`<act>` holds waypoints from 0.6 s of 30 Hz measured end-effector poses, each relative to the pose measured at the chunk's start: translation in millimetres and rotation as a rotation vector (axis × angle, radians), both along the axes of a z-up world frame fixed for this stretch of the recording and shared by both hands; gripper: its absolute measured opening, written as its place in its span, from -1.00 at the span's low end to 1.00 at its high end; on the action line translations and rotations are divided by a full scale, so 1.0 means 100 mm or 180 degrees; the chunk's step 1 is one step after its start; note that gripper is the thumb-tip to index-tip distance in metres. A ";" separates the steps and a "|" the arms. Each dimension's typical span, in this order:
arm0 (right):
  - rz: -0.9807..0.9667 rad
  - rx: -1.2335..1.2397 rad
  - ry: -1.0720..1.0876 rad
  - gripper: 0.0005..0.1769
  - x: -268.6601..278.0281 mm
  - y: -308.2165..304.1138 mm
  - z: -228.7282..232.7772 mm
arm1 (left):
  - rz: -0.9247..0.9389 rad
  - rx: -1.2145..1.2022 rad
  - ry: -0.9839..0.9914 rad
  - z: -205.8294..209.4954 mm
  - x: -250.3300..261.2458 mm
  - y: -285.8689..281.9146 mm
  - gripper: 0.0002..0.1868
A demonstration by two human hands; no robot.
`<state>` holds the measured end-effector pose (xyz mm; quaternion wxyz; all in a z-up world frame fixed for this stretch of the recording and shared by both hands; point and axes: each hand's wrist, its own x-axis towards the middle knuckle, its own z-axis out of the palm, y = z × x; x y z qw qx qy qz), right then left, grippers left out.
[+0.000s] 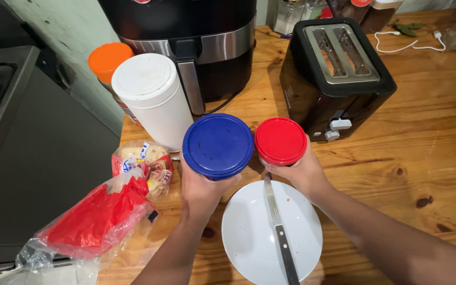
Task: The person places slices of bread from a plate into a toaster and presses the lever down. They then walk to a drawer, take out a knife, open the refrigerator, retrieve two plastic spread containers, and set them on the table next to the plate while the toast cooks.
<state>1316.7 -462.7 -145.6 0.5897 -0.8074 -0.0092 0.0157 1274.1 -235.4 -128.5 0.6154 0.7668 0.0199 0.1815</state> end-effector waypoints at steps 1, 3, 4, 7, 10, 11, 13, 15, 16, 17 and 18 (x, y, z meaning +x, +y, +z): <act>0.0038 0.0089 0.0033 0.08 0.00 -0.01 0.00 | -0.0079 -0.0110 0.0036 -0.01 0.00 0.00 0.04; 0.0112 0.0268 0.0093 0.08 0.00 -0.02 0.02 | -0.0183 -0.0273 0.0069 -0.04 0.00 0.00 0.01; 0.0144 0.0160 0.0144 0.09 0.00 -0.04 0.04 | -0.0208 -0.0327 0.0068 -0.05 0.00 0.00 0.02; 0.0207 -0.0099 0.0211 0.10 0.02 -0.06 0.08 | -0.0378 -0.0572 -0.0037 -0.08 0.01 0.01 0.02; 0.0299 -0.0185 0.0115 0.11 0.02 -0.08 0.06 | -0.0533 -0.0782 -0.0041 -0.14 -0.02 0.02 0.04; 0.0340 -0.0153 0.0077 0.12 0.01 -0.09 0.04 | -0.0595 -0.0835 -0.0012 -0.16 -0.04 0.02 0.05; 0.0451 0.0089 -0.0073 0.11 -0.03 -0.16 -0.02 | -0.0373 -0.0527 0.0360 -0.21 -0.12 0.04 0.06; 0.0594 0.0506 -0.0301 0.09 -0.10 -0.27 -0.08 | -0.0066 -0.0166 0.0737 -0.23 -0.23 0.09 0.01; 0.0261 -0.0182 -0.0399 -0.07 -0.15 -0.34 -0.11 | 0.0141 0.0040 0.0930 -0.24 -0.32 0.13 -0.06; -0.0064 -0.0887 -0.0479 -0.22 -0.22 -0.43 -0.14 | 0.0356 0.0227 0.1128 -0.26 -0.42 0.15 -0.12; -0.0391 -0.1593 -0.0549 -0.35 -0.29 -0.53 -0.16 | 0.0124 0.0369 0.1398 -0.27 -0.51 0.16 -0.31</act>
